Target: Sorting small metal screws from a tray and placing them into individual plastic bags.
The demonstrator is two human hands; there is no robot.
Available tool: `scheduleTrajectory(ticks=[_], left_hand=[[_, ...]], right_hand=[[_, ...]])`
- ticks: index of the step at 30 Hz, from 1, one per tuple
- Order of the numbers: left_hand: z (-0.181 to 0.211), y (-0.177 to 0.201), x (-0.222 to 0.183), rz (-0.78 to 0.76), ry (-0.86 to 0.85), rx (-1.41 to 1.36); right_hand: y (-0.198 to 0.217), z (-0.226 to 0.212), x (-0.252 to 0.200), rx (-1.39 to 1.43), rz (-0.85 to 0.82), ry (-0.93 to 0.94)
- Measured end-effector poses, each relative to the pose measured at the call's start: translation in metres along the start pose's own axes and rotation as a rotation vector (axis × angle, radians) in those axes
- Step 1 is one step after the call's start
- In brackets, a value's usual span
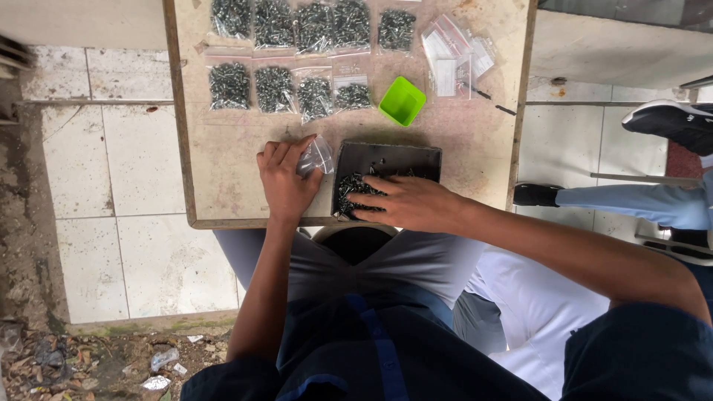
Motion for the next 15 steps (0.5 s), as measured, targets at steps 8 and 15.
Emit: scheduleTrajectory(ticks=[8, 15], left_hand=[[-0.002, 0.004, 0.0, 0.027, -0.009, -0.015], [-0.001, 0.003, 0.0, 0.037, -0.019, -0.02]], right_hand=[[-0.035, 0.0, 0.0, -0.154, 0.085, 0.057], [-0.047, 0.001, -0.015, -0.084, 0.234, -0.07]])
Point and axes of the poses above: each hand's wrist, its own x-axis towards the middle knuckle, its own y-axis out of the back of the hand, z = x × y, the point moved 8 cm from there along x, towards the middle knuckle, and after that the axes turned 9 degrees about y, right-handed, at the moved point
